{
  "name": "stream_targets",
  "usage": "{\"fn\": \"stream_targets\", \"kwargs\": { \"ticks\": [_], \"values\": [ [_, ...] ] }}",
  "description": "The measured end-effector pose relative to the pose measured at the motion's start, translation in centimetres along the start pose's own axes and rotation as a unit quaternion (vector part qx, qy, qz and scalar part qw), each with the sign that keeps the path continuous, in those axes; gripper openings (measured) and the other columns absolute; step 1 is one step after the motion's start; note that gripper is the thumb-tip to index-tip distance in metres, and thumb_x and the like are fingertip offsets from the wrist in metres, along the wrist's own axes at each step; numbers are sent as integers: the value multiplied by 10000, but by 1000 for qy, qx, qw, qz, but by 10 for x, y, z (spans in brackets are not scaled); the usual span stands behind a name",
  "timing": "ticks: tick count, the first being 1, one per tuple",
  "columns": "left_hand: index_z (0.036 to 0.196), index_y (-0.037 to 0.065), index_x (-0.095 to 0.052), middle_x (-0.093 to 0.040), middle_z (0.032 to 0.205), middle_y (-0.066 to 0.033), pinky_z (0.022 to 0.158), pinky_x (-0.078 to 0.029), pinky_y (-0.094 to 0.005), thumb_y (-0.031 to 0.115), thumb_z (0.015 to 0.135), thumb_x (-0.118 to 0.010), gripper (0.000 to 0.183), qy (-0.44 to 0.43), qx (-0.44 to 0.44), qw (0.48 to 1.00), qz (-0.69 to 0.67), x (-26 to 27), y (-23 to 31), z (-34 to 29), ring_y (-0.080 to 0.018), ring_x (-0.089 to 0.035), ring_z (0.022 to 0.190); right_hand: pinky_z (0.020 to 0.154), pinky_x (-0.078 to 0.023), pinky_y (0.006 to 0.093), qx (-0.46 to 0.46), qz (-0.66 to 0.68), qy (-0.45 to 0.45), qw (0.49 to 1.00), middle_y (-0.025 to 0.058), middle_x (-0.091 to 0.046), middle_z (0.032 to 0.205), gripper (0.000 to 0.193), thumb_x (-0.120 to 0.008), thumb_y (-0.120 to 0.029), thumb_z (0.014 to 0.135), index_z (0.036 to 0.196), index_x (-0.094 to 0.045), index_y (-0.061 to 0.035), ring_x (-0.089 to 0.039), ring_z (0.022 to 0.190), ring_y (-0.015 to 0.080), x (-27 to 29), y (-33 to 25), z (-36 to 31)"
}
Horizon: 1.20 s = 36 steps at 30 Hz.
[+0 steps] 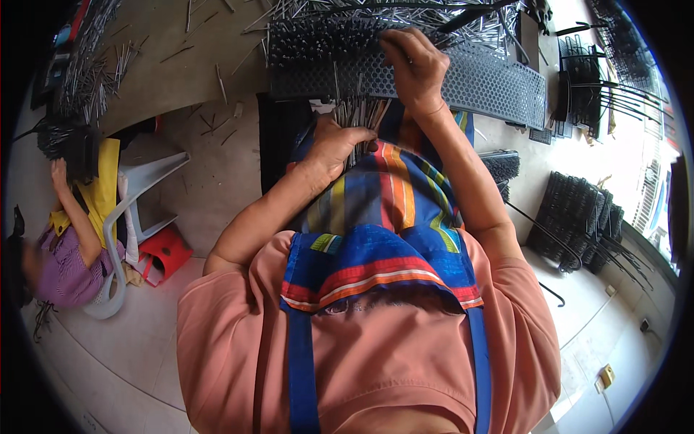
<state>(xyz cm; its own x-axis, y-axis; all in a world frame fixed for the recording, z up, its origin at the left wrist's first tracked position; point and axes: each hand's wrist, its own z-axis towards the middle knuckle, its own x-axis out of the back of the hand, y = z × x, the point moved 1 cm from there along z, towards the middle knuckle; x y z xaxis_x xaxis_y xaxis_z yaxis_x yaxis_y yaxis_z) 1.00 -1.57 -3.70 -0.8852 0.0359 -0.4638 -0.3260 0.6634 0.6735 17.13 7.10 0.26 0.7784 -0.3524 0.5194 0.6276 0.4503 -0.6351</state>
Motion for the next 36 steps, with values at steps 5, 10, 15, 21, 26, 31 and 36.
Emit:
{"fn": "stream_targets", "kwargs": {
  "ticks": [5, 10, 15, 21, 26, 31, 36],
  "values": [
    [969, -30, -678, -709, 891, -108, 684, -566, -310, -102, 711, -681, 268, 27, -28, 999, 27, 1, -7, 5, -187, -694, 749, 625, -525, 319, 63, -137, -92, 984, 73, -650, 904, 197, -674, -69, 822, 1013, -710, -97, -668, 766, 264, -7, -3, -8],
    [973, -18, -656, -688, 900, -77, 684, -546, -298, -121, 645, -672, 344, 26, -15, 999, 32, 0, -6, 5, -169, -664, 744, 665, -522, 347, 110, -226, -134, 959, 67, -635, 978, 258, -666, -134, 827, 1083, -696, -127, -648, 779, 273, -5, -5, -4],
    [1008, 1, -672, -692, 895, -79, 684, -538, -288, -92, 666, -670, 355, -31, -74, 992, 102, -7, -4, 3, -161, -660, 751, 610, -486, 318, -44, -62, -94, 993, 81, -625, 929, 246, -729, -214, 797, 1019, -720, -109, -619, 676, 227, 12, -14, -16],
    [996, -4, -675, -691, 855, -102, 569, -548, -284, -64, 657, -698, 345, -63, 7, 991, 115, -15, 1, 5, -179, -673, 682, 569, -498, 291, -309, 216, -170, 911, 89, -617, 678, 142, -771, -115, 743, 811, -710, -6, -634, 597, 175, 26, -18, -20],
    [967, -26, -661, -682, 812, -133, 520, -562, -321, -94, 660, -699, 317, -57, 84, 995, -2, -2, -8, 9, -226, -676, 628, 533, -478, 248, -49, 83, -51, 994, 61, -664, 702, 39, -707, -19, 770, 802, -685, -13, -607, 580, 107, 42, -47, -15],
    [1020, -26, -650, -694, 866, -126, 612, -587, -324, -93, 726, -676, 302, -40, 82, 995, -43, -10, -4, 4, -217, -693, 691, 492, -425, 187, -220, 139, 95, 961, -2, -649, 660, 48, -704, -1, 810, 853, -708, -21, -556, 535, 40, 34, 8, -13],
    [998, -28, -653, -694, 846, -127, 628, -586, -334, -105, 738, -654, 271, 32, 78, 994, -69, -20, 2, 3, -230, -695, 699, 477, -411, 179, -119, 39, 107, 986, -14, -630, 630, 48, -704, -9, 826, 863, -719, -36, -546, 535, 26, 22, 35, -16]
  ]
}}
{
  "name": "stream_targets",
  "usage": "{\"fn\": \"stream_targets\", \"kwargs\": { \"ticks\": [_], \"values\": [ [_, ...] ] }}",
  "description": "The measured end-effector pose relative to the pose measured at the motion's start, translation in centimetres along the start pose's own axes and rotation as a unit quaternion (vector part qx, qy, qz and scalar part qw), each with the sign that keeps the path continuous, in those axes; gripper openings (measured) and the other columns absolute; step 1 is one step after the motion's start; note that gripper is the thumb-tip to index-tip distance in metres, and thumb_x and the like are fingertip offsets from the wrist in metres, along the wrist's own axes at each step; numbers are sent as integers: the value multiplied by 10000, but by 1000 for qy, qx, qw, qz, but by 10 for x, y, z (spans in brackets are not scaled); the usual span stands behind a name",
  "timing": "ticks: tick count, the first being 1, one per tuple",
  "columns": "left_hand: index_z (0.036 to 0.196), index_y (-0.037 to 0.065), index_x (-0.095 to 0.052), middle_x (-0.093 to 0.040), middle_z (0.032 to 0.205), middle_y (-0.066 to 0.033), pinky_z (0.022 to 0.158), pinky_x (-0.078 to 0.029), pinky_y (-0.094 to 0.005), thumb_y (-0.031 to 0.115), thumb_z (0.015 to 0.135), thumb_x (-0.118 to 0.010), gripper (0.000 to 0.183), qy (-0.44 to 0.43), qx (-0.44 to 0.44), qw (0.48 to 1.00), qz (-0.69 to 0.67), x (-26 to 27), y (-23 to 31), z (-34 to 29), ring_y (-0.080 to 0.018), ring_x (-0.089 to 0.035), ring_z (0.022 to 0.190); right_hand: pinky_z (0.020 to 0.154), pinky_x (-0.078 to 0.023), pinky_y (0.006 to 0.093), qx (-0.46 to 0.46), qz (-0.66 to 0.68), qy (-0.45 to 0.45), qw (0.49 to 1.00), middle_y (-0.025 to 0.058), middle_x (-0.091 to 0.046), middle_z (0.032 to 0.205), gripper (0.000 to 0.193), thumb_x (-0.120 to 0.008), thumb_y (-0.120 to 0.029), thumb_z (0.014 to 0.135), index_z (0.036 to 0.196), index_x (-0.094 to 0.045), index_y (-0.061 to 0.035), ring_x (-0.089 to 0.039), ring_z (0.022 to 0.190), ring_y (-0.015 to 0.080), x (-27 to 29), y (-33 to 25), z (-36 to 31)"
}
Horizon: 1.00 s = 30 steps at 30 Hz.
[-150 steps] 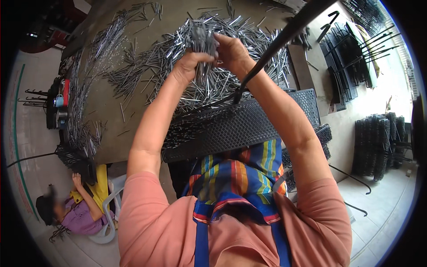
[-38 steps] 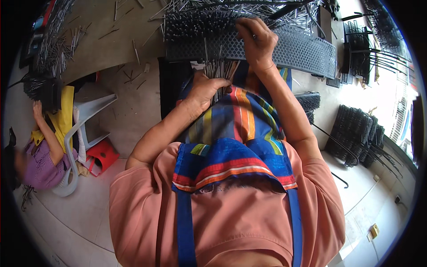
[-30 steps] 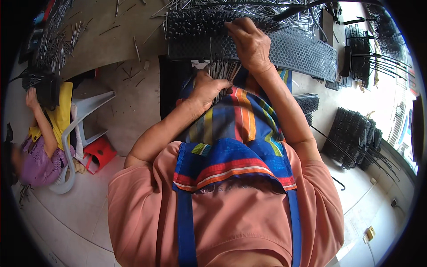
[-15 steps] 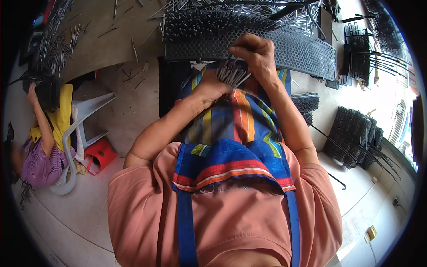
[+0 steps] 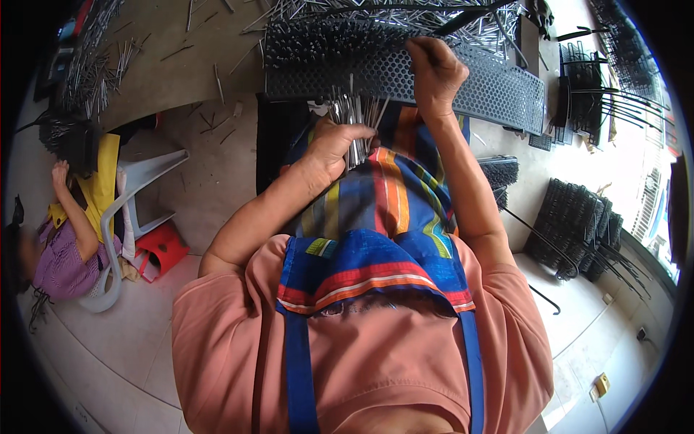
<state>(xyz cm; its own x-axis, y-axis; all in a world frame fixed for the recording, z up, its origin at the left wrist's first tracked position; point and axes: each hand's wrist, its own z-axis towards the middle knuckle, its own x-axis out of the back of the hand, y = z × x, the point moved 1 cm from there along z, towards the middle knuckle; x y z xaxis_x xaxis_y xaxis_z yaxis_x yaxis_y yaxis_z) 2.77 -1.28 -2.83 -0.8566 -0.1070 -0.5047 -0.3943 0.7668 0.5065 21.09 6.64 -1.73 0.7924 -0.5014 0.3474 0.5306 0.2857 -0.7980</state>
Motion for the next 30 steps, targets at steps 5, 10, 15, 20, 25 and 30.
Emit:
{"fn": "stream_targets", "kwargs": {
  "ticks": [5, 10, 15, 20, 25, 30],
  "values": [
    [919, -34, -637, -667, 805, -140, 610, -592, -356, -140, 708, -657, 237, 8, 7, 996, -91, 7, -2, 11, -260, -676, 675, 474, -417, 182, -16, 19, 7, 1000, -10, -639, 634, 55, -712, -2, 817, 864, -717, -29, -560, 529, 30, -1, -7, 1],
    [919, -42, -634, -665, 811, -142, 616, -591, -360, -142, 709, -652, 233, 22, 17, 994, -101, 5, -4, 12, -264, -673, 674, 480, -422, 188, 19, -3, 7, 1000, -1, -644, 642, 64, -713, -2, 811, 865, -719, -36, -572, 534, 39, -1, -7, 5],
    [930, -39, -633, -664, 818, -141, 606, -589, -362, -144, 709, -652, 245, 30, 29, 992, -122, 0, 0, 8, -265, -670, 667, 510, -456, 253, 95, -97, -44, 990, 49, -640, 681, 82, -724, -59, 804, 885, -719, -60, -620, 564, 128, -6, -13, 7],
    [939, -20, -638, -666, 817, -133, 591, -583, -360, -137, 722, -646, 247, 32, 14, 991, -131, -2, 0, 8, -270, -671, 667, 534, -475, 357, 157, -235, -126, 951, 60, -611, 719, 146, -708, -206, 830, 922, -721, -93, -624, 614, 255, -9, -23, -2],
    [956, -18, -641, -679, 849, -124, 598, -584, -354, -132, 737, -633, 247, -3, -6, 994, -107, -2, 1, 8, -257, -677, 679, 516, -450, 309, -137, -20, -260, 956, 38, -638, 677, 141, -715, -145, 818, 900, -709, -31, -606, 609, 125, 10, -29, -24],
    [971, -24, -652, -688, 868, -119, 618, -589, -353, -128, 747, -631, 247, -9, -18, 996, -85, -9, 4, 0, -244, -685, 693, 461, -352, 216, -398, 171, -309, 847, -8, -590, 637, 94, -731, -90, 795, 822, -692, -8, -478, 511, 52, 12, -28, -34]
  ]
}}
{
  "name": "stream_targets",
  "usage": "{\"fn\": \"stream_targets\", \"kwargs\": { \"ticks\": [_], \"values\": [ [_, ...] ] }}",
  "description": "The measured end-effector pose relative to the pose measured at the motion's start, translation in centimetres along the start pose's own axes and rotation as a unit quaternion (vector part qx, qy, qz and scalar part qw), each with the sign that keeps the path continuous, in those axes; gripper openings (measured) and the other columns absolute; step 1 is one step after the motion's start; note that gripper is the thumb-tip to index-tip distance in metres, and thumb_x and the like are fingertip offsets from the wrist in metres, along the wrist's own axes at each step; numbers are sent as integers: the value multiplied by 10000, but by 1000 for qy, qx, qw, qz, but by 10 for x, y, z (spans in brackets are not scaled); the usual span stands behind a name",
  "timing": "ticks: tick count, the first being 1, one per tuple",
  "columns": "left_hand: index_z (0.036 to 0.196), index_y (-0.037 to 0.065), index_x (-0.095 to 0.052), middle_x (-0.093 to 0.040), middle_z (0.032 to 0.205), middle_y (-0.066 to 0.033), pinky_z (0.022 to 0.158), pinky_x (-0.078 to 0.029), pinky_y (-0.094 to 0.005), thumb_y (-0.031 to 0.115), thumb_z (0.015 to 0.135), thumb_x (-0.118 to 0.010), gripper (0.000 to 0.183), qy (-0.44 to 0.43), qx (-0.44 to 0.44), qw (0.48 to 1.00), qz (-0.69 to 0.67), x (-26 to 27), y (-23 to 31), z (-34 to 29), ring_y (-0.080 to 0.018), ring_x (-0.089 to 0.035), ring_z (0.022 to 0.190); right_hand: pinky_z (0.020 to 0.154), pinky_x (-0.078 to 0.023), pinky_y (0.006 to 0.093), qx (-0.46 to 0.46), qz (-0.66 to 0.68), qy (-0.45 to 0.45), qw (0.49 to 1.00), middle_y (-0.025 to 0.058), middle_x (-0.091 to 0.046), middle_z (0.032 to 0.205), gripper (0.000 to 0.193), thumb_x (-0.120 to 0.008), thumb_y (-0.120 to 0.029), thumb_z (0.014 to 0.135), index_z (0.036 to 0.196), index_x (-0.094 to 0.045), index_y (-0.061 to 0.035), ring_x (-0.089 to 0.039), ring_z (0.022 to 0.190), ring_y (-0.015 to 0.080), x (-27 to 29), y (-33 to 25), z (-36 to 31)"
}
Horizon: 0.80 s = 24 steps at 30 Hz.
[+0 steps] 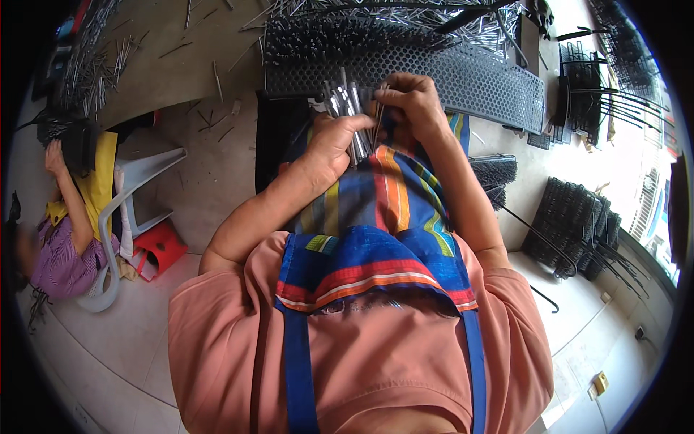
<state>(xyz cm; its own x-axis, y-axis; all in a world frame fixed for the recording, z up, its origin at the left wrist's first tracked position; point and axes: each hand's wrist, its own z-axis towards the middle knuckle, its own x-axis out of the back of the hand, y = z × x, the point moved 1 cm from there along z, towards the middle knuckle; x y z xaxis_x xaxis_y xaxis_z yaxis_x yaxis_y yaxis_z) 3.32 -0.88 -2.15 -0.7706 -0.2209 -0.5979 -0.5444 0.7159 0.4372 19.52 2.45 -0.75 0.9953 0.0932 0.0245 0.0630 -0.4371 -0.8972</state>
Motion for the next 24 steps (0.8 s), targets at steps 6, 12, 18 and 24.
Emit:
{"fn": "stream_targets", "kwargs": {
  "ticks": [6, 12, 18, 24],
  "values": [
    [953, -27, -664, -690, 834, -128, 585, -597, -393, -68, 758, -695, 201, 62, 16, 998, 19, 24, 1, 0, -250, -692, 673, 509, -391, 190, 236, 105, 187, 948, 4, -631, 703, 50, -693, -25, 836, 876, -701, 4, -517, 561, 58, 4, -21, 11],
    [914, -43, -655, -682, 822, -147, 617, -596, -366, -141, 701, -672, 235, 28, -15, 999, 26, 15, 8, -5, -260, -692, 683, 551, -437, 189, 397, 7, 198, 896, 22, -649, 789, 62, -689, 54, 808, 859, -700, 22, -557, 616, 62, 2, -15, 37],
    [914, -67, -656, -685, 821, -151, 624, -593, -364, -148, 684, -664, 244, 32, -47, 998, 37, 21, 4, -2, -267, -691, 687, 577, -466, 200, 402, -20, 213, 890, 31, -660, 768, 94, -720, 52, 763, 846, -706, 10, -589, 651, 60, 0, -18, 40],
    [943, -70, -654, -684, 871, -162, 649, -600, -370, -169, 690, -633, 273, 45, 3, 999, 27, 15, 8, -5, -268, -692, 716, 608, -485, 210, 397, -67, 214, 890, 39, -674, 769, 89, -722, 46, 762, 841, -712, 7, -607, 681, 72, -1, -23, 41]
  ]
}}
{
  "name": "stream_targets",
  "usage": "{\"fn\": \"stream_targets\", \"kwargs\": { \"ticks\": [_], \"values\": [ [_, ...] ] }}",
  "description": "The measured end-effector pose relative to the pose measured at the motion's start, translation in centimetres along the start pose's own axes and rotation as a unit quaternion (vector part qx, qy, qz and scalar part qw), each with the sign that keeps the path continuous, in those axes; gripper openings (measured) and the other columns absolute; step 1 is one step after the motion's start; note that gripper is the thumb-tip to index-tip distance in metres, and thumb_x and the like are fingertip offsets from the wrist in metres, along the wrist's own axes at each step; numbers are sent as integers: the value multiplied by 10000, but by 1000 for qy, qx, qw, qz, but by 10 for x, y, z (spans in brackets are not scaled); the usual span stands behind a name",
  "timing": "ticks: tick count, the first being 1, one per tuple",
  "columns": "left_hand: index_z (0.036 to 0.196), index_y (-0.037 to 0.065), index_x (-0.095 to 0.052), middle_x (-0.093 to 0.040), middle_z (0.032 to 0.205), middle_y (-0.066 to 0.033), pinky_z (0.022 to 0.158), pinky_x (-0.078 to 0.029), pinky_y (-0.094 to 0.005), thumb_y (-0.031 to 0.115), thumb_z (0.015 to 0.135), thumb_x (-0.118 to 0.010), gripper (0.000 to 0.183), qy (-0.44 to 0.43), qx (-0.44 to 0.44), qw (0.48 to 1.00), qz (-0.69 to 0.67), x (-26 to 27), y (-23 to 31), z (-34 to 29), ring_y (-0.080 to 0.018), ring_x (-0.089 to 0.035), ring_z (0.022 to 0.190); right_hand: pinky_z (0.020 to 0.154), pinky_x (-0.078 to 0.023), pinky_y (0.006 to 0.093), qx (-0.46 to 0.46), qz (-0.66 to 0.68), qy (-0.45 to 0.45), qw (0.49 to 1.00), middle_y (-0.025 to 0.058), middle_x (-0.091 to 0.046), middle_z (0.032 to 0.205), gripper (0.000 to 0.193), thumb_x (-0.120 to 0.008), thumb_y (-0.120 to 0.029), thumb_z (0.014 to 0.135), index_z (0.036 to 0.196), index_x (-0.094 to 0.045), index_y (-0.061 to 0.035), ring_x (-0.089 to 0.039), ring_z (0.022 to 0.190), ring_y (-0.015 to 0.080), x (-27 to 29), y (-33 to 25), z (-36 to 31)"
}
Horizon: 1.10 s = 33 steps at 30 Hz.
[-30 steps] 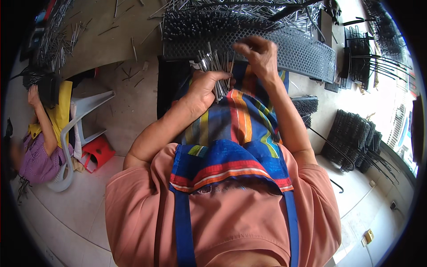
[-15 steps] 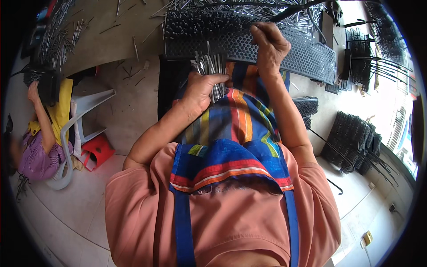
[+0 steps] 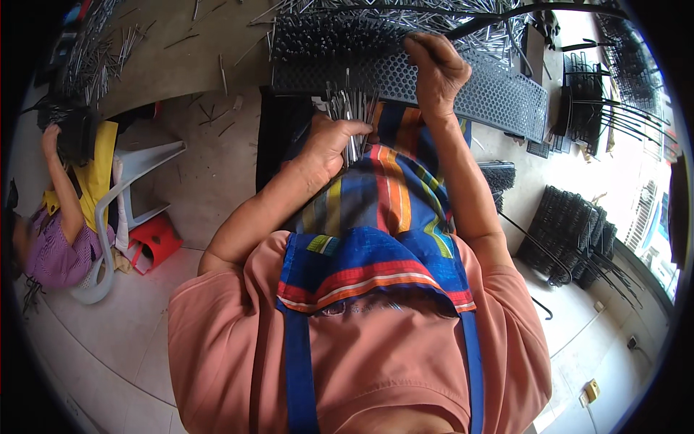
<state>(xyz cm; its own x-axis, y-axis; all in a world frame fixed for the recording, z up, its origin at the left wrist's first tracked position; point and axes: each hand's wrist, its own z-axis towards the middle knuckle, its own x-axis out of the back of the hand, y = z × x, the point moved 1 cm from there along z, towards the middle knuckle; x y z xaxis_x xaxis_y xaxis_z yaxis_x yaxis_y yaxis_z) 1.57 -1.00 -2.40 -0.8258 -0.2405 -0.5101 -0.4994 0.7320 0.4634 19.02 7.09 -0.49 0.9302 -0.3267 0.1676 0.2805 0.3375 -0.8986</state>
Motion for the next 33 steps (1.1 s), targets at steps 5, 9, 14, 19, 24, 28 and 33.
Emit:
{"fn": "stream_targets", "kwargs": {
  "ticks": [5, 9, 14, 19, 24, 28, 33],
  "values": [
    [962, -87, -641, -677, 892, -181, 670, -604, -378, -184, 691, -614, 289, 0, 0, 1000, -7, 1, -3, -1, -280, -693, 746, 614, -486, 214, 8, 7, -16, 1000, 48, -676, 770, 87, -719, 47, 763, 845, -708, 20, -612, 688, 76, -3, 7, -2],
    [932, -99, -650, -687, 862, -191, 655, -599, -367, -127, 710, -636, 224, -3, -3, 1000, -3, 0, -3, -3, -282, -704, 726, 602, -477, 215, 21, -90, -40, 995, 28, -673, 792, 102, -720, 33, 769, 864, -721, -2, -605, 670, 79, -4, 9, -11],
    [928, -114, -644, -684, 857, -201, 660, -599, -378, -134, 713, -634, 216, 10, 3, 1000, 2, 3, -8, 3, -289, -702, 722, 608, -491, 240, 37, -217, -53, 974, 60, -672, 774, 134, -733, 7, 748, 874, -724, -36, -644, 661, 129, -13, -1, -11],
    [925, -105, -639, -675, 875, -193, 669, -603, -393, -189, 682, -624, 257, -11, 25, 998, -59, 9, -10, 9, -302, -694, 743, 610, -501, 253, 68, -274, -76, 956, 83, -694, 790, 111, -726, -25, 769, 878, -726, -40, -677, 682, 174, -16, -7, -2],
    [919, -109, -647, -684, 848, -200, 676, -598, -373, -145, 696, -645, 226, -10, 38, 998, -54, 13, -9, 10, -297, -697, 733, 621, -509, 253, 54, -232, -55, 970, 90, -703, 802, 96, -726, -52, 783, 877, -730, -42, -690, 693, 174, -11, 1, -3],
    [914, -115, -649, -685, 837, -202, 675, -594, -367, -133, 700, -648, 215, -11, 32, 998, -59, 12, -9, 7, -295, -698, 731, 624, -515, 258, 53, -226, -40, 972, 85, -705, 794, 105, -732, -79, 786, 887, -734, -51, -695, 697, 170, -7, -3, -2],
    [919, -96, -644, -683, 833, -195, 687, -592, -362, -131, 709, -650, 213, -30, 27, 997, -61, 16, -10, 10, -290, -696, 721, 593, -502, 276, 74, -283, -68, 954, 68, -678, 773, 98, -725, -107, 803, 897, -740, -86, -680, 673, 215, -7, -3, -4]
  ]
}}
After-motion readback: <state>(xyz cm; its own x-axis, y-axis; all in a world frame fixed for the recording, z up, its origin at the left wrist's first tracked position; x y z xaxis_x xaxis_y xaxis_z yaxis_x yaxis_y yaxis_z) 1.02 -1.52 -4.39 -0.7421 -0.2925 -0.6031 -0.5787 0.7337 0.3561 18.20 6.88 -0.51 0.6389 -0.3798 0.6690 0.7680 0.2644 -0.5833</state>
